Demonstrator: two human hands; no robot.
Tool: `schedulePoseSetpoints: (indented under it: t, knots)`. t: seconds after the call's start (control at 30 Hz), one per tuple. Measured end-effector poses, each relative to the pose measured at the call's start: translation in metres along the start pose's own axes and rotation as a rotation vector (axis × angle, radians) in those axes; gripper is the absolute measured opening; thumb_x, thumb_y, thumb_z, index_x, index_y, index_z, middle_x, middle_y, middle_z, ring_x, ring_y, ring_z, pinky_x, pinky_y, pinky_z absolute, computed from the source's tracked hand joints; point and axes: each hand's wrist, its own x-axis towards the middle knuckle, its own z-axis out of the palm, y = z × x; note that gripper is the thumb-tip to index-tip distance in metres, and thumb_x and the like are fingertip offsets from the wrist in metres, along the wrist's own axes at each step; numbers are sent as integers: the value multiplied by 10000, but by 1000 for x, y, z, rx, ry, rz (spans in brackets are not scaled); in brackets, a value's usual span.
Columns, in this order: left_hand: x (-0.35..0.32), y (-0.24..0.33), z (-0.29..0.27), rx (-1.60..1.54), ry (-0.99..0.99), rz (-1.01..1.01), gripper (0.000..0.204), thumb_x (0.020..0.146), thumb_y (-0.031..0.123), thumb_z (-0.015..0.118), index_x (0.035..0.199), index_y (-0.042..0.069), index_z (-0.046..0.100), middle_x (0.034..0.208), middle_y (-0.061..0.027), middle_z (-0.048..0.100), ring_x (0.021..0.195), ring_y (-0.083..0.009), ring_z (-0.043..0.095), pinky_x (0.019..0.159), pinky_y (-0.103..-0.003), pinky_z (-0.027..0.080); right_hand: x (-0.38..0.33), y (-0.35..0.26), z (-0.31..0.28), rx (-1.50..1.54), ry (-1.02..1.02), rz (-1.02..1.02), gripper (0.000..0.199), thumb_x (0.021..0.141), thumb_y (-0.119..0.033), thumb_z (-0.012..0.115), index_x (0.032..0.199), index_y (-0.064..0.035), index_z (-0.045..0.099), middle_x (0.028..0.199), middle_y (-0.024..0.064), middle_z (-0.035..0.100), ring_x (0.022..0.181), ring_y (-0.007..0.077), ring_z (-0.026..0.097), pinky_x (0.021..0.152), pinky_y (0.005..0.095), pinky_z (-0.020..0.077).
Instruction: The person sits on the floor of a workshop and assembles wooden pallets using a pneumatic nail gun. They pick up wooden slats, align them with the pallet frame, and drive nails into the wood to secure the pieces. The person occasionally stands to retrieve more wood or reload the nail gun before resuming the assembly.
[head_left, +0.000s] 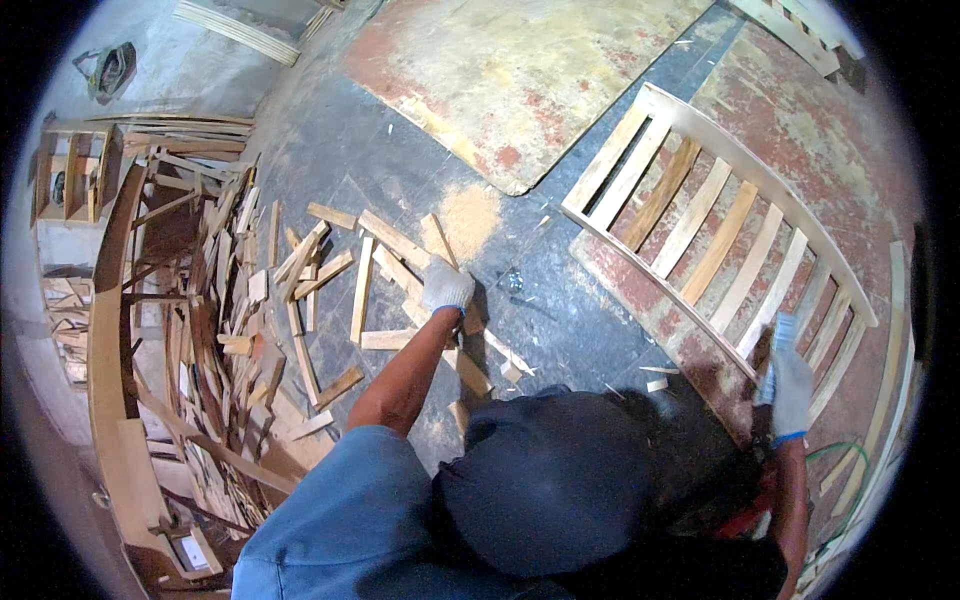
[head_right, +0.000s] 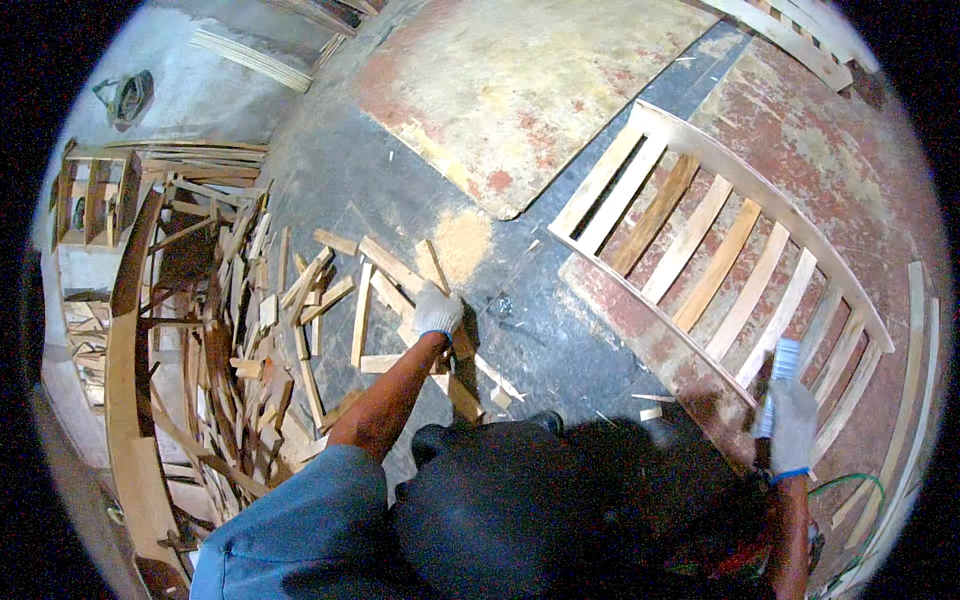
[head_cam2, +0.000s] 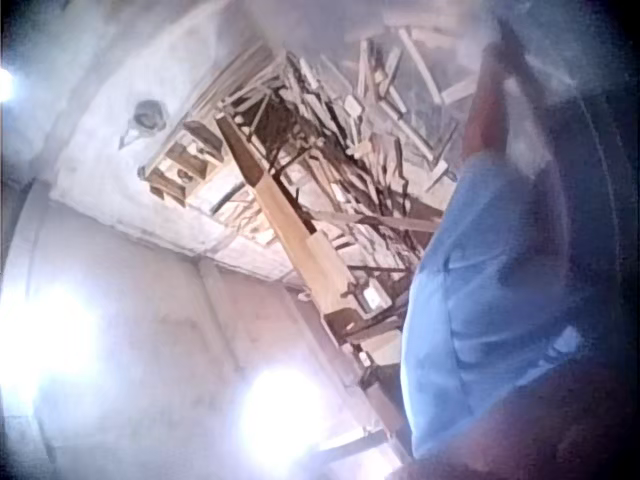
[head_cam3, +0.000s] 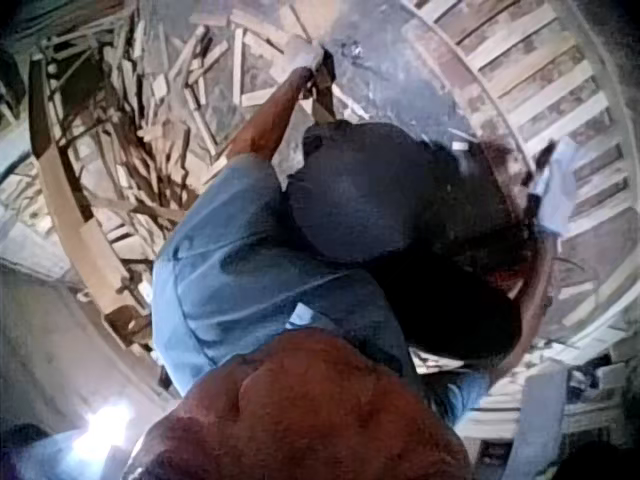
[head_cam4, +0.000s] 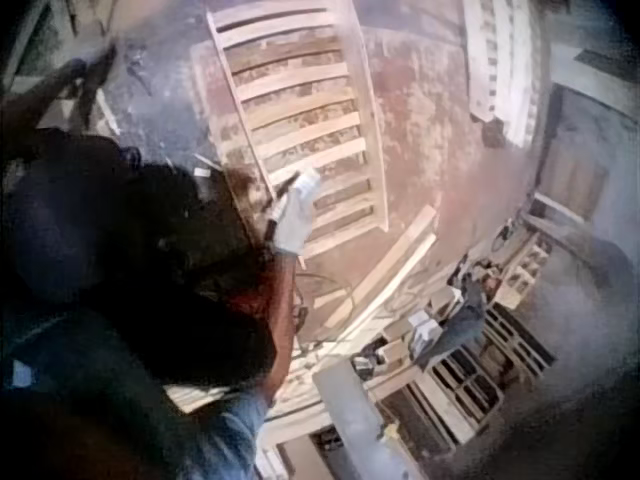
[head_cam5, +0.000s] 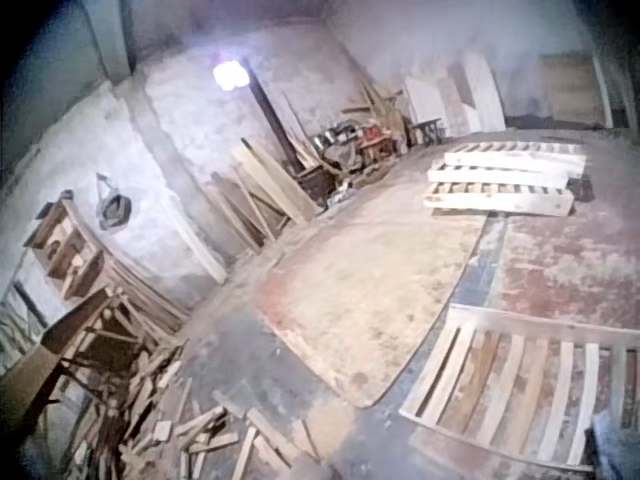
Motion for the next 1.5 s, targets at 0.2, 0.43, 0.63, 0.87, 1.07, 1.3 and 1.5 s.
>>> schedulePoseSetpoints:
  t: [0.2, 0.43, 0.63, 0.87, 1.07, 1.3, 1.5]
  knots:
    - [23, 34, -6, -283, 74, 224, 427, 815, 254, 672, 1140, -14, 598, 1103, -276, 651, 1099, -449, 611, 943, -494, 491, -36, 42, -77, -80, 203, 198, 293, 987, -338, 610, 842, -87, 569, 674, 4, 487, 535, 123, 484, 481, 313, 400]
    - [66, 14, -11, -429, 149, 132, 500, 791, 285, 693, 1182, -18, 618, 1151, -274, 659, 1099, -454, 625, 965, -486, 495, -50, 65, -93, -298, 152, 130, 193, 943, -211, 656, 841, -56, 601, 700, -4, 515, 593, 110, 466, 518, 313, 360]
    - [104, -54, -35, -384, 84, -79, 487, 779, 295, 674, 1137, -35, 657, 1079, -301, 695, 1061, -472, 660, 936, -509, 522, -63, 55, -65, -255, 166, -26, 256, 975, -186, 614, 756, -63, 561, 655, -46, 491, 564, 70, 436, 496, 299, 331]
    - [113, -56, -14, -305, 233, 179, 418, 822, 251, 697, 1135, -16, 627, 1087, -286, 653, 1063, -468, 622, 919, -516, 503, -77, -19, -19, -280, 39, 135, 263, 951, -182, 660, 736, -41, 602, 612, -35, 516, 550, 72, 475, 500, 299, 379]
    - [66, -15, -2, -59, 32, 586, 325, 871, 187, 662, 1147, 19, 624, 1100, -255, 604, 1066, -442, 571, 921, -520, 472, -91, -36, -18, -301, 58, 144, 264, 951, -175, 633, 723, -46, 598, 614, -35, 518, 535, 68, 476, 491, 295, 375]
    - [18, -34, -44, -348, 50, 892, 513, 842, 106, 685, 1347, 69, 598, 1229, -237, 600, 1146, -441, 552, 1033, -483, 443, -102, -42, -27, -324, 114, 168, 268, 956, -219, 637, 747, -56, 596, 620, -33, 531, 515, 62, 471, 468, 267, 359]
    - [49, -57, -52, -236, 46, 545, 554, 840, 151, 717, 1378, 94, 595, 1259, -219, 596, 1160, -409, 565, 1026, -463, 455, -96, -54, -8, -204, 17, 198, 257, 964, -211, 633, 759, -61, 595, 611, -16, 556, 482, 89, 527, 437, 276, 406]
